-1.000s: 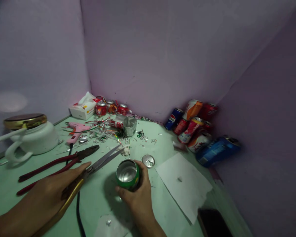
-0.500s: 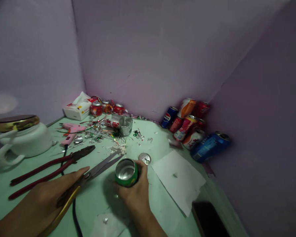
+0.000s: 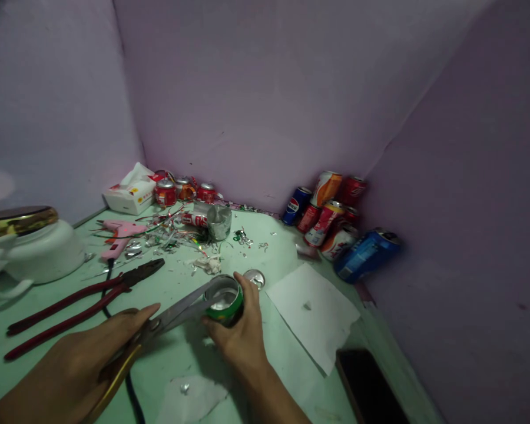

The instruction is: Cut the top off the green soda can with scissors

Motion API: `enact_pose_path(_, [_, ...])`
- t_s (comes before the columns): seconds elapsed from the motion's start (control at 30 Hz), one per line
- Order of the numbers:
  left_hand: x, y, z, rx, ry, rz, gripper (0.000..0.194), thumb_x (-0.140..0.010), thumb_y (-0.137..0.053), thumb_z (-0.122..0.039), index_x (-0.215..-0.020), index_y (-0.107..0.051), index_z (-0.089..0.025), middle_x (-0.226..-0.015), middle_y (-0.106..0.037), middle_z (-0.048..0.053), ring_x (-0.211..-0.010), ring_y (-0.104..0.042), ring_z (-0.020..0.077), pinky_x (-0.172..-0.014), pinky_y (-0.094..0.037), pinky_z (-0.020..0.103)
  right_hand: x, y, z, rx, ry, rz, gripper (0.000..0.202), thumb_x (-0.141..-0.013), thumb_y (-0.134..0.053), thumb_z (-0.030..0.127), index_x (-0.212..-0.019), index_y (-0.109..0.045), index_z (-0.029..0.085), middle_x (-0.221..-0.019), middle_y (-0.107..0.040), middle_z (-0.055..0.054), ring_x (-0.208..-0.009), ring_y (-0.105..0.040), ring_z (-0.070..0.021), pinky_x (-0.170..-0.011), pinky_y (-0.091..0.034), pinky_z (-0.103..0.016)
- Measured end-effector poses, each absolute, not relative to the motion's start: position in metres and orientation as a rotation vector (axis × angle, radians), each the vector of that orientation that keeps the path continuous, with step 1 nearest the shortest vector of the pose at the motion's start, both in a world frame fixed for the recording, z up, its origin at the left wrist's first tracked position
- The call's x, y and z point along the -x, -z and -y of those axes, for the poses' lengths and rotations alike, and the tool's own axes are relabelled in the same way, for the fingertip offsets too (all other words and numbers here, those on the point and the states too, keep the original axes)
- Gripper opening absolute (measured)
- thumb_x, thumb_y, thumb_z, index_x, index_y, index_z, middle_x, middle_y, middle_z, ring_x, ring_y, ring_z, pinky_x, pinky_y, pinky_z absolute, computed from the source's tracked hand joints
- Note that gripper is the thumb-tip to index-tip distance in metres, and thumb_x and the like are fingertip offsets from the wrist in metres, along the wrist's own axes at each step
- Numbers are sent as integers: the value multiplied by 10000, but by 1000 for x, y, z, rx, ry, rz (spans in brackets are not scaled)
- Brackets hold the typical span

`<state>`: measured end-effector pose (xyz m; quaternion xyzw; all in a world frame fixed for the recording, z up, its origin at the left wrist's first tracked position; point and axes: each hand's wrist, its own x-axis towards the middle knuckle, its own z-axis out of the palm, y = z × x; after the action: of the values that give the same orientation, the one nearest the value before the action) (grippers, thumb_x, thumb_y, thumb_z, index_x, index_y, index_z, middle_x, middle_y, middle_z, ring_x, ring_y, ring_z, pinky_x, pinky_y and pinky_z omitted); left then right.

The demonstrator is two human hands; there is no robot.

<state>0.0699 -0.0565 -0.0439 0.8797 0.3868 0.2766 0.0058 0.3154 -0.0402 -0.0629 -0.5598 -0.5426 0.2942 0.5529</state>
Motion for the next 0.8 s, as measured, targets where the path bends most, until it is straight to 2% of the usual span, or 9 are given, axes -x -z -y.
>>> enact_pose_path(0.1, [-72, 43, 60, -2844, -874, -1194, 466, -959, -399, -164, -1423, -415, -205, -1026, -752, 105, -837, -769, 234, -672, -650, 300, -312, 61, 41, 1323, -692, 1316, 560, -522, -729, 201, -1071, -622, 227, -1054, -657, -37, -1040, -642, -282, -932, -517, -395])
enact_pose_path(0.2, [-73, 47, 65, -2873, -764, -1205, 565, -930, -404, -116, -1488, -354, -182, -1116, -714, 143, -952, -735, 263, -756, -646, 362, -308, 61, 46, 1221, -830, 1289, 628, -514, -737, 205, -1111, -544, 244, -974, -684, -3, -857, -676, -229, -772, -554, -329])
enact_pose_path(0.27, [-73, 52, 68, -2844, -699, -1217, 616, -917, -417, -91, -1518, -317, -181, -1160, -676, 155, -1002, -700, 272, -803, -632, 404, -304, 61, 49, 1204, -900, 1286, 673, -505, -777, 207, -1120, -510, 262, -943, -708, 6, -797, -685, -229, -715, -559, -324])
enact_pose_path(0.37, [-75, 59, 71, -2796, -638, -1220, 666, -909, -436, -74, -1545, -274, -187, -1171, -635, 156, -1023, -652, 283, -843, -603, 466, -300, 59, 52, 1286, -909, 1293, 621, -506, -817, 217, -1044, -514, 284, -854, -721, 21, -720, -679, -241, -658, -558, -342])
enact_pose_path(0.53, [-80, 60, 75, -2749, -669, -1271, 703, -878, -425, -66, -1550, -250, -180, -1153, -607, 160, -998, -614, 303, -830, -577, 516, -295, 51, 56, 1292, -893, 1299, 604, -470, -809, 181, -1001, -538, 276, -822, -718, 28, -697, -683, -241, -620, -559, -329])
enact_pose_path(0.7, [-84, 52, 76, -2795, -653, -1244, 683, -846, -437, -55, -1504, -281, -143, -1132, -618, 173, -989, -640, 299, -819, -599, 494, -291, 54, 60, 1276, -888, 1268, 572, -499, -789, 179, -1019, -564, 259, -834, -727, 19, -698, -693, -230, -612, -569, -310])
enact_pose_path(0.8, [-87, 47, 74, -2857, -667, -1256, 610, -847, -409, -65, -1449, -310, -95, -1054, -649, 182, -907, -676, 293, -755, -621, 474, -287, 57, 62, 1322, -869, 1211, 579, -501, -787, 187, -1033, -570, 258, -848, -727, 27, -701, -689, -208, -612, -556, -282])
